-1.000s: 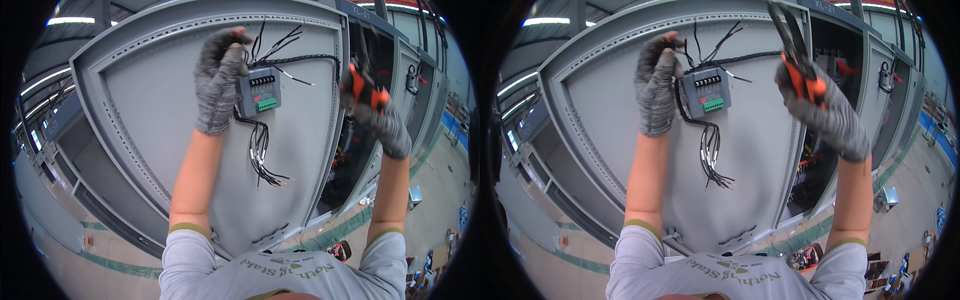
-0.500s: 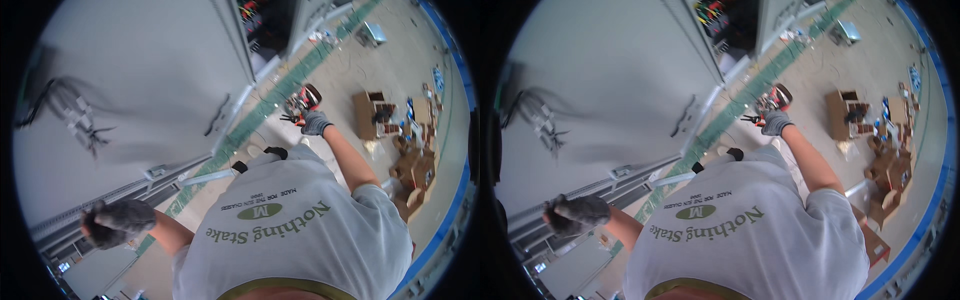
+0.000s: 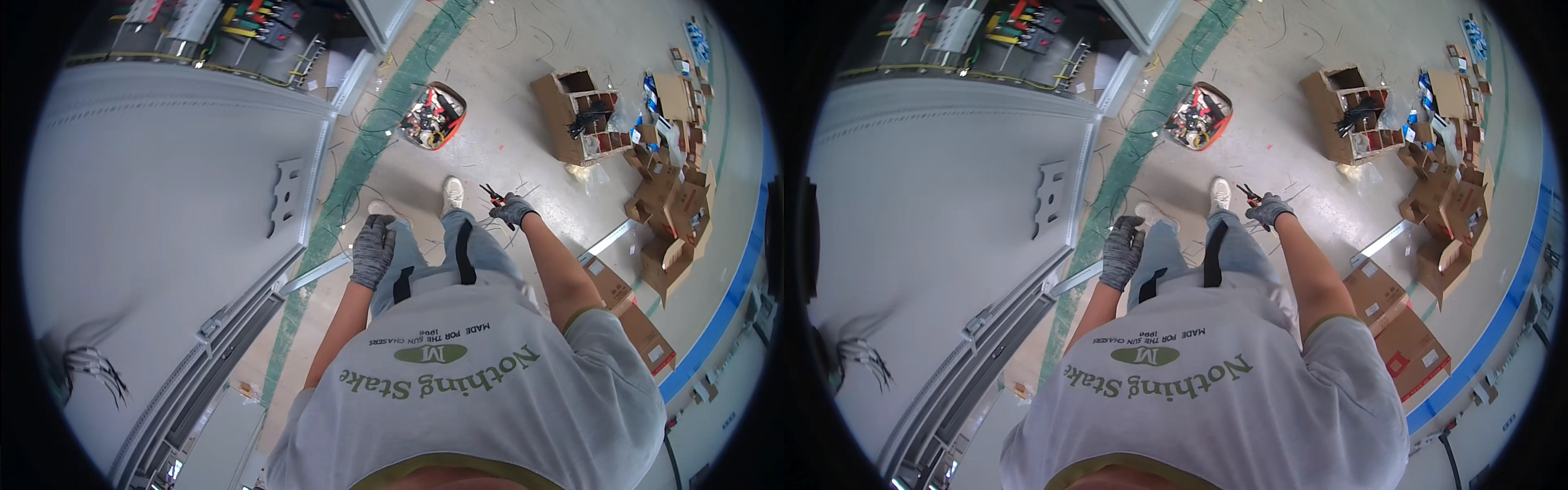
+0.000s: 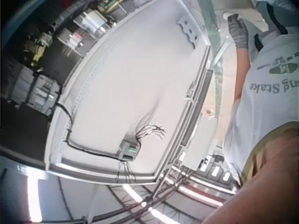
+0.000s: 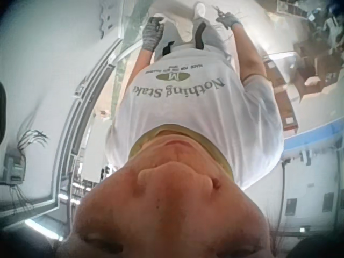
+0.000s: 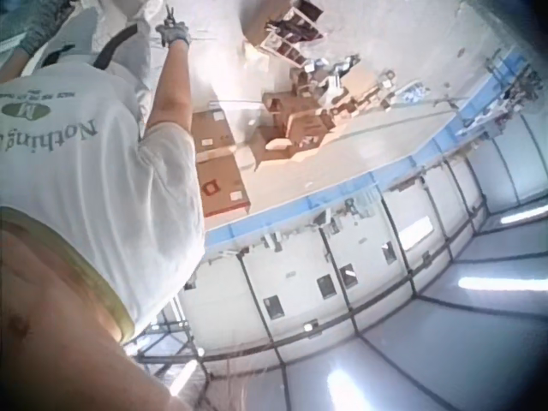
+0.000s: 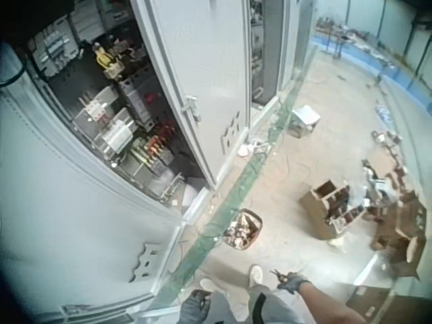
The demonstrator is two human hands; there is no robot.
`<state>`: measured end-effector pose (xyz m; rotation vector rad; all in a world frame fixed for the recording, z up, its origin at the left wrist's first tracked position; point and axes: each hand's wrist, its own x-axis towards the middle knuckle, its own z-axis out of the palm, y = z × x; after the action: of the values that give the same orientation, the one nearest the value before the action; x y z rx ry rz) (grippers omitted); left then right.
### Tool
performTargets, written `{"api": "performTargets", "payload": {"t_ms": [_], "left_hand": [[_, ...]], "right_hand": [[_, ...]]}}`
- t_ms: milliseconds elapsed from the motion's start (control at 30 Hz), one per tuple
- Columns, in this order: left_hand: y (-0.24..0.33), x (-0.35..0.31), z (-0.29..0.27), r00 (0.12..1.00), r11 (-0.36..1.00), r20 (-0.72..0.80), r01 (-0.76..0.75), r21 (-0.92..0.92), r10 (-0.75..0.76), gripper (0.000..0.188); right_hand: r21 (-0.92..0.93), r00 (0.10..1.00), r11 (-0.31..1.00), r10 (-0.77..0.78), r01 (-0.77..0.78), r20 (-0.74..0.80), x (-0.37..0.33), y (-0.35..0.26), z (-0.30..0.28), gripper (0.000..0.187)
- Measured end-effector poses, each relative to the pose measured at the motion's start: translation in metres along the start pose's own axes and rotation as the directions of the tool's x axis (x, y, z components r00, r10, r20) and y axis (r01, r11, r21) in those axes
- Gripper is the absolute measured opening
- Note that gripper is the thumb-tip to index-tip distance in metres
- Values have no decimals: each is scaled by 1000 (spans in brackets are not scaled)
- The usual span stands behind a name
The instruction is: The person strips insulation from multiple black wires, cuts them to length, and crimps red connectors onto the wire ends using pliers and a crimping tool. The person then organizes the prepared wires inside an open electrical cabinet.
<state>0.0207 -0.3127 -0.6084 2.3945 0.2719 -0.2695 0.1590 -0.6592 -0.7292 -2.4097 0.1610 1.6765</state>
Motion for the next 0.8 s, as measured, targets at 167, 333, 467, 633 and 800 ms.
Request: {"api": "performTargets", "payload": {"t_ms": [167, 333, 467, 633, 800], "left_hand": [[-72, 1, 92, 961, 980, 231, 117, 159, -152, 30], [-138, 4, 183, 734, 914, 554, 245, 322, -392, 68], [-174, 10, 221, 671, 881, 596, 200, 428, -442, 79], [-186, 44, 223, 624, 807, 546, 261, 530, -559, 76], [-200, 52, 223, 701, 831, 488, 285, 477, -520, 67]], "right_hand": [[105, 998, 993, -57, 58, -11, 59, -12, 0, 87], [110, 1000, 994, -12, 13, -14, 175, -70, 26, 88], [23, 998, 998, 53, -52, -24, 250, -127, 34, 87], [-143, 979, 990, -20, -10, -204, 364, -179, 52, 81], [-334, 925, 943, -119, -9, -360, 476, -203, 88, 84]]}}
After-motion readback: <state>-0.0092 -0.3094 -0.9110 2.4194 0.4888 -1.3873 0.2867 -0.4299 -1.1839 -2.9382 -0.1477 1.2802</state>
